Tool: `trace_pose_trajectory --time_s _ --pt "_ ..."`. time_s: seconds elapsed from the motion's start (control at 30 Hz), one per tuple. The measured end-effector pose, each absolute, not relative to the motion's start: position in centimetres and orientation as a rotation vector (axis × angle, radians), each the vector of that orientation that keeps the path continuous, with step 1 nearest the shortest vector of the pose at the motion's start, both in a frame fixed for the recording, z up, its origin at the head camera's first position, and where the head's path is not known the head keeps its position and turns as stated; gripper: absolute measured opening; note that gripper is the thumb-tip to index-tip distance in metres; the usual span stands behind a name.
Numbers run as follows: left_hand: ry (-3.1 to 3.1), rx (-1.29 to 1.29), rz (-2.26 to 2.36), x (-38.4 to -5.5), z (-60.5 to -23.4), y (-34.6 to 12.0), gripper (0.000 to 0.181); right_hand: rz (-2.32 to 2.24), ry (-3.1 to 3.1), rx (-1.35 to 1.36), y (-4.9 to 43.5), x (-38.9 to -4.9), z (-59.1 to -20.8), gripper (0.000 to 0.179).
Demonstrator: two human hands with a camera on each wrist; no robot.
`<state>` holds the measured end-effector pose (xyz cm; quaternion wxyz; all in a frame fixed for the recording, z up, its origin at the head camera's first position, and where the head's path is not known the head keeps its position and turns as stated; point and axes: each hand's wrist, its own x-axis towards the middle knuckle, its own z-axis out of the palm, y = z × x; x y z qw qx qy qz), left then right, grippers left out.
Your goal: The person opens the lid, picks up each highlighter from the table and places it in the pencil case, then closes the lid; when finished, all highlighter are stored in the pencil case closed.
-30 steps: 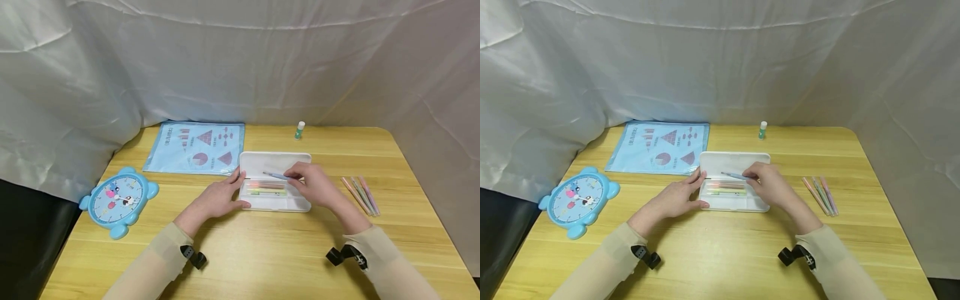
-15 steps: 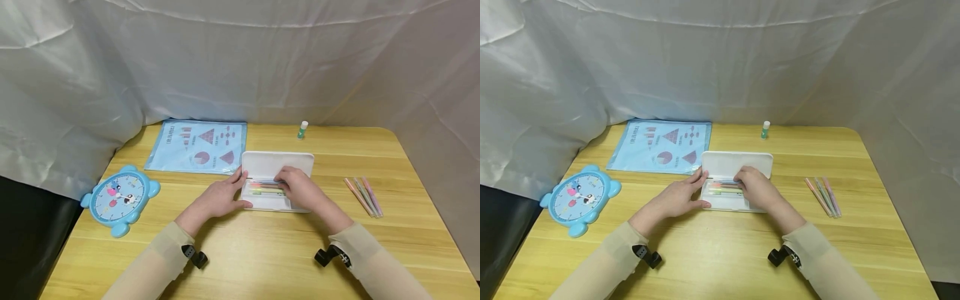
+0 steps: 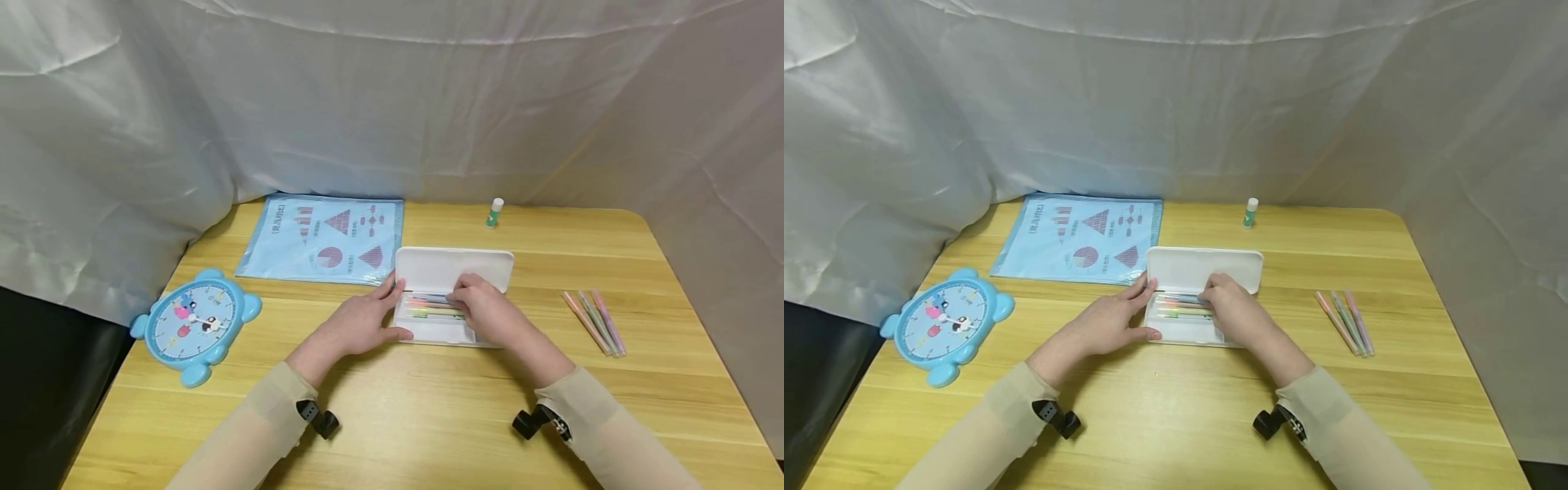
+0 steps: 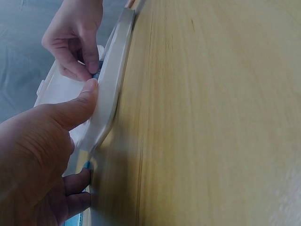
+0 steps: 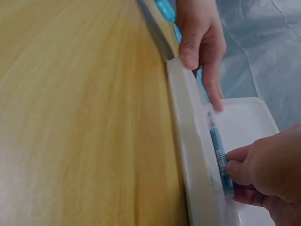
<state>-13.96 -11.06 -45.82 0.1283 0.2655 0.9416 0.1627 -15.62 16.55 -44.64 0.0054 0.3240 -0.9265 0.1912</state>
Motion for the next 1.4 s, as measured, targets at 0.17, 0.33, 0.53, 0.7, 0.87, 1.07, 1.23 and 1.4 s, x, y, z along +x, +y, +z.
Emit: trace_pose_trajectory --time_s 0.17,0.33,0.53,0.7,0.87,1.07,1.23,1.4 --pt "2.737 0.766 0.472 -13.9 -45.8 -11.0 0.102 0.584 -2.903 1.009 16.4 -15.6 -44.6 0.024" --pt "2.732 0.773 0.474 -13.9 -45.9 -11.0 0.102 0.666 -2.9 0.967 16.5 -15.7 -44.9 0.017" --pt "2.733 0.771 0.481 -13.9 -45.7 -10.9 0.102 0.831 -2.889 0.931 17.2 -15.8 -44.5 0.013" --pt "2.727 0.77 0.497 -13.8 -45.5 -11.0 0.102 0.944 -2.877 0.914 18.1 -15.8 -43.7 0.017" --pt "2.73 0.772 0.483 -13.8 -45.4 -11.1 0.102 1.019 -2.819 0.919 19.6 -15.4 -42.8 0.019" --pt "2.73 0.774 0.476 -13.7 -45.5 -11.1 0.102 1.062 -2.807 0.838 21.7 -14.2 -41.5 0.022" --pt "2.73 0.781 0.476 -13.8 -45.6 -11.1 0.102 1.026 -2.795 0.745 24.0 -12.8 -40.8 0.02" --pt "2.733 0.785 0.476 -13.8 -45.6 -11.1 0.102 0.936 -2.75 0.666 26.6 -11.7 -40.5 0.02"
